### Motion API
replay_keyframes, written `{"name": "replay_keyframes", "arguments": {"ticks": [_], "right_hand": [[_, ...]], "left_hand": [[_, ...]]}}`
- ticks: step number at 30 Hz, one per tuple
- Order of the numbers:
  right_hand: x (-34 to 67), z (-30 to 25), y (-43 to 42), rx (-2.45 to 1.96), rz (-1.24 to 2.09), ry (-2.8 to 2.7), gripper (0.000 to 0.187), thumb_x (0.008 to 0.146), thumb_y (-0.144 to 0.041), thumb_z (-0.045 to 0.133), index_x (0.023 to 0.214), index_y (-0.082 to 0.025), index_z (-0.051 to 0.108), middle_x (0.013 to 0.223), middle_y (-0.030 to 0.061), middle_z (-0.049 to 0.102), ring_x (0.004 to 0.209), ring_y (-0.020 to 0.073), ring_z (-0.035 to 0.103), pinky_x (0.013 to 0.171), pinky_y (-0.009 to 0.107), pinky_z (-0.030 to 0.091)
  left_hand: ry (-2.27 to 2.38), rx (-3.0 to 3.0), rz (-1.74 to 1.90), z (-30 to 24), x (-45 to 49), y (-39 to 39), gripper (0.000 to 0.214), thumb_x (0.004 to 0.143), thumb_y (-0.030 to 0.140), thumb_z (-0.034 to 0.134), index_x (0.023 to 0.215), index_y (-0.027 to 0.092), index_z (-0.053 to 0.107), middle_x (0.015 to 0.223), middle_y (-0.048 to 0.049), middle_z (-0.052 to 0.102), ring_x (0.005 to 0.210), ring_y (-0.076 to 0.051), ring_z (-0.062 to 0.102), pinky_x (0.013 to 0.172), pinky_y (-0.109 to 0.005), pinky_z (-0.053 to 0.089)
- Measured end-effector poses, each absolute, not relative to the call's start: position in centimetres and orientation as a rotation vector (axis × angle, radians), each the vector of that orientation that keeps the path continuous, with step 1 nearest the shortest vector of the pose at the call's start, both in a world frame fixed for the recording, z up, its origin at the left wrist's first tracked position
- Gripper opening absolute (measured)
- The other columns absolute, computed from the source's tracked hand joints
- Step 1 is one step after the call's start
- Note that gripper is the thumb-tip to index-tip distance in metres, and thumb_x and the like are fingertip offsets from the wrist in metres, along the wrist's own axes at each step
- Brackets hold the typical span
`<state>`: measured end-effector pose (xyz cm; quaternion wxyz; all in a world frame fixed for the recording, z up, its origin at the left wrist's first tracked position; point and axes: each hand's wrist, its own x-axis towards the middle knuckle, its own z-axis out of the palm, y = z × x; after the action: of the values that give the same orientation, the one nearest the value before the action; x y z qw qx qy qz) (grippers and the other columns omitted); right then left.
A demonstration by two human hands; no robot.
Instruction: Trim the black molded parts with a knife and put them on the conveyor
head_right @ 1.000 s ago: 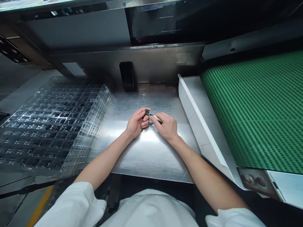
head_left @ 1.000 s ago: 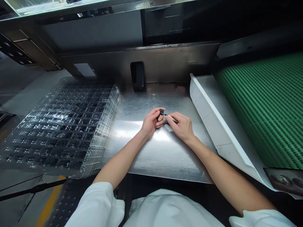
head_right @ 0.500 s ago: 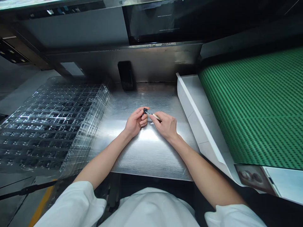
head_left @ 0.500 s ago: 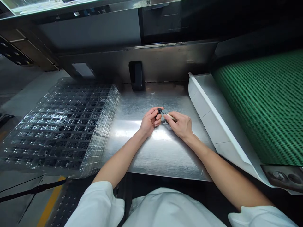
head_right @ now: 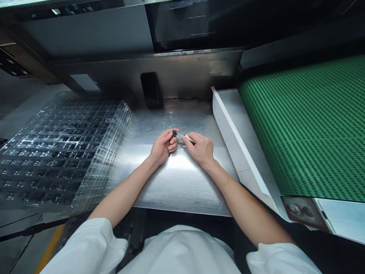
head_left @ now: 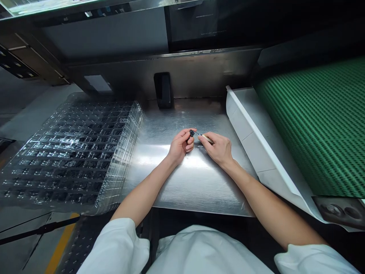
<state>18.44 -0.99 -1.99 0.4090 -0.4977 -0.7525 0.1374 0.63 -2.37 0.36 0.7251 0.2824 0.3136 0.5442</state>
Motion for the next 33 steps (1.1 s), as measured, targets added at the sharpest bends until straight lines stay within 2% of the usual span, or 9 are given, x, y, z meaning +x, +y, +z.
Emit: {"name": "replay_keyframes", "arguments": {"ticks": [17, 21, 26, 29, 33], "right_hand": [[18.4, -2.0, -1.0, -1.238, 0.383, -1.905, 0.048, 0.107, -0.061, 0.054, 0.084, -0.023, 0.07, 0.074, 0.0028, 0.066, 0.067, 0.0173, 0.056, 0.066, 0.032, 0.033], [18.2, -1.5, -1.3, -1.195, 0.468, -1.851, 0.046, 0.106, -0.06, 0.055, 0.085, -0.022, 0.07, 0.078, 0.0038, 0.068, 0.07, 0.0181, 0.058, 0.068, 0.032, 0.036], [18.1, -0.8, -1.4, -1.089, 0.592, -1.777, 0.039, 0.101, -0.057, 0.063, 0.086, -0.022, 0.07, 0.086, 0.0048, 0.071, 0.076, 0.0198, 0.06, 0.072, 0.032, 0.042], [18.1, -0.8, -1.5, -1.067, 0.646, -1.795, 0.039, 0.102, -0.054, 0.062, 0.081, -0.022, 0.069, 0.079, 0.0041, 0.068, 0.072, 0.0193, 0.058, 0.07, 0.032, 0.042], [18.2, -1.1, -1.5, -1.078, 0.602, -1.822, 0.039, 0.101, -0.053, 0.063, 0.078, -0.021, 0.068, 0.066, -0.0003, 0.057, 0.06, 0.0155, 0.047, 0.063, 0.03, 0.036]], "left_hand": [[0.704, 0.605, 1.187, 0.4, 0.6, -2.4, 0.019, 0.095, 0.028, 0.068, 0.11, 0.015, 0.069, 0.064, 0.0051, 0.044, 0.046, -0.006, 0.034, 0.047, -0.02, 0.026], [0.688, 0.605, 1.179, 0.4, 0.6, -2.3, 0.019, 0.095, 0.027, 0.068, 0.11, 0.015, 0.069, 0.063, 0.0052, 0.044, 0.045, -0.006, 0.034, 0.047, -0.02, 0.027], [0.703, 0.641, 1.149, -0.1, 1.1, -2.5, 0.026, 0.09, 0.033, 0.076, 0.108, 0.016, 0.069, 0.062, 0.0055, 0.046, 0.045, -0.006, 0.034, 0.046, -0.019, 0.024], [0.684, 0.685, 1.138, -0.4, 1.7, -2.7, 0.031, 0.087, 0.036, 0.077, 0.108, 0.015, 0.068, 0.06, 0.0053, 0.048, 0.045, -0.006, 0.035, 0.046, -0.019, 0.024], [0.7, 0.737, 1.122, -0.5, 2.1, -2.8, 0.037, 0.086, 0.044, 0.075, 0.106, 0.015, 0.068, 0.058, 0.0061, 0.048, 0.046, -0.007, 0.036, 0.046, -0.02, 0.022]]}}
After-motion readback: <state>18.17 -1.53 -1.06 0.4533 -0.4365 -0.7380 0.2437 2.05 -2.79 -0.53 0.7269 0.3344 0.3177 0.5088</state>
